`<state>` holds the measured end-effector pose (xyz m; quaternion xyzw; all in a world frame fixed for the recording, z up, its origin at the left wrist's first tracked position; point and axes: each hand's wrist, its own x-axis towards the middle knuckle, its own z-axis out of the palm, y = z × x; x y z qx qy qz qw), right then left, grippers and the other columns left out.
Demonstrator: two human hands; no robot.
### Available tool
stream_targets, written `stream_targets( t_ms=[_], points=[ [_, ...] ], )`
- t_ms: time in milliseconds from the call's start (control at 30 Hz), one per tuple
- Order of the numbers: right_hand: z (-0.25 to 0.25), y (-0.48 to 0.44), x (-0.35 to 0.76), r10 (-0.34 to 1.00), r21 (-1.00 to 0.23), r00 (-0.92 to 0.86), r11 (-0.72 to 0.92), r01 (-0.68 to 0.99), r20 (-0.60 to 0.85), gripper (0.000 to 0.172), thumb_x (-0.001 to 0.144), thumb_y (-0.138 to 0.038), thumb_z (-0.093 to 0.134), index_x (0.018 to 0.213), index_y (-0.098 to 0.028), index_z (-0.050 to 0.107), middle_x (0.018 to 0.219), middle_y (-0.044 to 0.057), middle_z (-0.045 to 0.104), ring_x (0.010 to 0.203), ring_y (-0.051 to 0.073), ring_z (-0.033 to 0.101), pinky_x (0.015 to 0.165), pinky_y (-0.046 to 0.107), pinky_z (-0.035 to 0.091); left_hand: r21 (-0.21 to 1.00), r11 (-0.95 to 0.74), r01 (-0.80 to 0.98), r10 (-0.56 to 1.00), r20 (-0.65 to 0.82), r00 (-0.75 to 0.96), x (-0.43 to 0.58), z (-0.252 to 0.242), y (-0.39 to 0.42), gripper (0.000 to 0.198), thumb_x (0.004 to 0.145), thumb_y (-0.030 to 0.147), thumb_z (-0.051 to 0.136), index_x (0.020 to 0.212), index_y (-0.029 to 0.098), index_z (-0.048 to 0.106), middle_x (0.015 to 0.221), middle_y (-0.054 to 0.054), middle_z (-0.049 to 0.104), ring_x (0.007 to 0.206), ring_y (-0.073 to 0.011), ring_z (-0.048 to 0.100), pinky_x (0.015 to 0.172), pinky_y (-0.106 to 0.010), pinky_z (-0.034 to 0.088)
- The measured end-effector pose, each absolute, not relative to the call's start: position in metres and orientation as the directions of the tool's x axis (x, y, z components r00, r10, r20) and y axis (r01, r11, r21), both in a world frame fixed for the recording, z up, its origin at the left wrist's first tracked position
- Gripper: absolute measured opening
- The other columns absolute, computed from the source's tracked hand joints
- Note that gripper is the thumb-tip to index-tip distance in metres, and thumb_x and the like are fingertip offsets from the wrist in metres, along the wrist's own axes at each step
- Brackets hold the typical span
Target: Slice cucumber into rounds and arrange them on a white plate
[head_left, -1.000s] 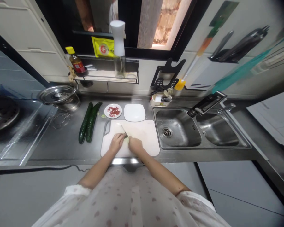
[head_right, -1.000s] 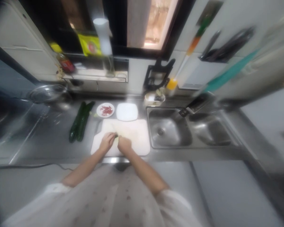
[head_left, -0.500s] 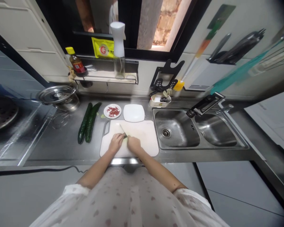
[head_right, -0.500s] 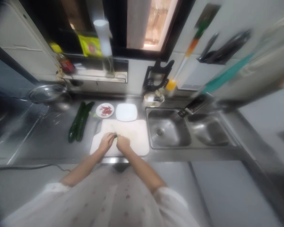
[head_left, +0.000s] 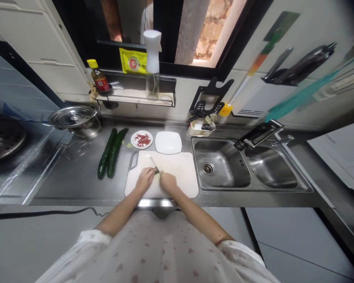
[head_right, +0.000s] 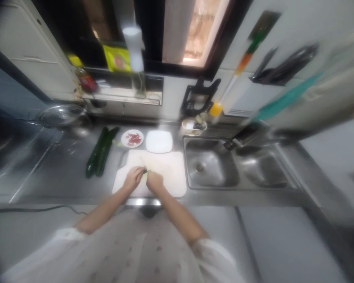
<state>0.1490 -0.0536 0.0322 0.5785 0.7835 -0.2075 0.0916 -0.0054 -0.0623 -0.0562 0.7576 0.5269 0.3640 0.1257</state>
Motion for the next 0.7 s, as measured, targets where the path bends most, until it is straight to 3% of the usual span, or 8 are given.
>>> stream_targets(
  t_ms=[367,700],
  points=[
    [0.039,-0.048,0.142,0.864,-0.216,-0.296,0.223,0.95,-0.408,0.035,0.091,-0.01,0.034,0.118,-0.013,0.056,0.105,0.014,0.069,0.099,0.022,0.065,0.08,0.03,0.048,0.578,-0.41,0.705,0.895,0.403,0.19,-0.007,-0.058,-0.063,0.03,0.095,0.024,0.041,0.118,0.022,0.061,0.102,-0.008,0.062,0.097,-0.0195,0.054,0.087,-0.036,0.048],
    [0.038,-0.068,0.152,0.864,-0.177,-0.266,0.208,0.962,-0.428,0.03,0.089,-0.009,0.037,0.111,-0.013,0.056,0.098,0.014,0.07,0.095,0.021,0.066,0.076,0.029,0.048,0.552,-0.406,0.728,0.893,0.41,0.187,-0.007,-0.062,-0.063,0.031,0.095,0.023,0.042,0.119,0.023,0.06,0.101,-0.007,0.062,0.098,-0.0194,0.054,0.088,-0.036,0.047]
  ],
)
